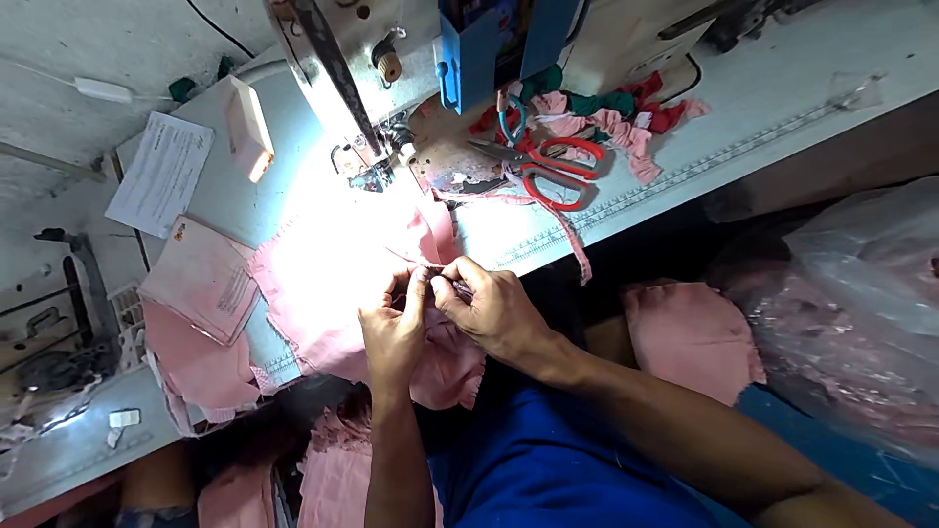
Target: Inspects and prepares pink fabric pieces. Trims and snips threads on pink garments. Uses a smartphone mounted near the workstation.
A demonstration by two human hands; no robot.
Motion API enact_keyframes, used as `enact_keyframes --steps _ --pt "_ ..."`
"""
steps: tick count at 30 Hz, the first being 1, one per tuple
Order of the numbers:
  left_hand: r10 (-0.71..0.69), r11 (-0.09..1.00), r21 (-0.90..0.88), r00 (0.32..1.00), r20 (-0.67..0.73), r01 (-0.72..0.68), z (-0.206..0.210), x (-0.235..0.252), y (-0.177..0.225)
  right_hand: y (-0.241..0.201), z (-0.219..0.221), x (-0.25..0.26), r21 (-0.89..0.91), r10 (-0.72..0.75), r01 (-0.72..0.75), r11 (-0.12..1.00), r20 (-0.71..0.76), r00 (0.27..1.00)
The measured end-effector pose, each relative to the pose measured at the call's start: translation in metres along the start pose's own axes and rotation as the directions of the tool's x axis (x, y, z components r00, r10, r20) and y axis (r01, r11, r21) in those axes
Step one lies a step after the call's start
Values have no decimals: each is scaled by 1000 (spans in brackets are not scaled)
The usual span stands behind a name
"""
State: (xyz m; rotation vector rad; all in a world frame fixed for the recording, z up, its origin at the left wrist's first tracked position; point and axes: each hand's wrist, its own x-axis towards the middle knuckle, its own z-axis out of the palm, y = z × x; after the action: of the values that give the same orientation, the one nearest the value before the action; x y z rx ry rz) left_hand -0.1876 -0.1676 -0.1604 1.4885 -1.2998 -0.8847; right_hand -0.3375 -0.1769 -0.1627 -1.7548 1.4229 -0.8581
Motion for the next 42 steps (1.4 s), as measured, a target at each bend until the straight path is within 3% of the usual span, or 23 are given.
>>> enact_keyframes --steps 4,16,23,31,36,42 --pt "19 998 -55 1000 11 -18 3 4 -6 0 1 4 -14 41 -41 999 6 999" --pt "43 997 -63 999 -1 -43 1 4 -6 7 13 8 -100 -103 90 991 -130 986" --pt "25 996 -86 1000 5 -24 2 3 -11 8 16 6 -132 -87 69 989 -135 987" --pt "37 991 -125 999 -13 -38 -2 2 -11 11 6 7 47 -95 97 994 -53 994" --pt "74 994 -80 997 6 -74 -3 0 -13 15 0 19 -6 -252 252 968 -62 966" --pt "136 990 29 990 23 -137 -9 -2 -17 19 -7 32 -198 -513 511 836 46 857"
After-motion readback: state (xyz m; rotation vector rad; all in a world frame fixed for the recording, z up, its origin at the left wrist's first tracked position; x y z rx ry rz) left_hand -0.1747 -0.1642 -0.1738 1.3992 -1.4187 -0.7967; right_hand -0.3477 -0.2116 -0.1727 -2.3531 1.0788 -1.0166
